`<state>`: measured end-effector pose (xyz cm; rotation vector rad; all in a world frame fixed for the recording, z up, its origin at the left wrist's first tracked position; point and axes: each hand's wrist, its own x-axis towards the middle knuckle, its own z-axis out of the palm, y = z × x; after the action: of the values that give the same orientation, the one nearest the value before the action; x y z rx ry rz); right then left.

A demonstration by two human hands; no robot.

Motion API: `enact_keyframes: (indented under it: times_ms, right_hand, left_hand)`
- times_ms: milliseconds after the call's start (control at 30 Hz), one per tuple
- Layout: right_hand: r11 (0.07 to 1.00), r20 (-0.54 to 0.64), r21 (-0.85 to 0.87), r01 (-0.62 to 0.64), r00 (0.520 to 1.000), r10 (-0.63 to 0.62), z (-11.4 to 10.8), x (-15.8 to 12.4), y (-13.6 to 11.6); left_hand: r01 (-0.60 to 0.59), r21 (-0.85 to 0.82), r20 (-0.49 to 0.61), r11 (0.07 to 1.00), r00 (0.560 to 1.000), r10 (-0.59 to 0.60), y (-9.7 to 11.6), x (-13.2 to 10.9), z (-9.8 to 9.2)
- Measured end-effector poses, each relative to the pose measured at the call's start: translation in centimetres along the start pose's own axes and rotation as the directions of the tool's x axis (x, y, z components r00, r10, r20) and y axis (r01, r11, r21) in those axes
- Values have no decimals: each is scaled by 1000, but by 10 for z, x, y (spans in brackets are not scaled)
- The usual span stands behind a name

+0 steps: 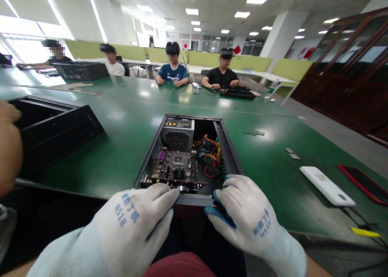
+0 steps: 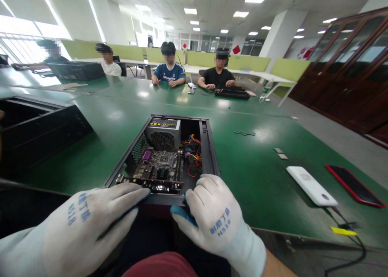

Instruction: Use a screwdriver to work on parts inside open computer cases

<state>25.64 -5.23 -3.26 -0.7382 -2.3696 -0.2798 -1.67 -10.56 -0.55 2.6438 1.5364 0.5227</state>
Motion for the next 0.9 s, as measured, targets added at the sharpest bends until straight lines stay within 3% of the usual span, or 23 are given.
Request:
enact_keyframes:
  times_ms: [200,400,533,667,900]
  right_hand:
    - [1000,5,28,-11,1000,11,0,0,0]
    - [986,144,134,-102,986,82,-18,8,8]
    - [970,234,127,-207,957,174,-24,31,24]
    - [958,297,187,-216,942,154,-12,62,45]
    - [870,335,404,-282,931,146,16,85,67]
  left_hand:
    - [9,-7,-10,1000,1000,-9,-22,19,-6]
    - [68,6,34,998,997,-69,-35,70,-5]
    - [-20,-51,112,999,993,26,-29,102,3]
    - [-94,-109,195,990,974,114,-19,126,11]
    - [-31,-115,206,993,977,55,-31,148,27]
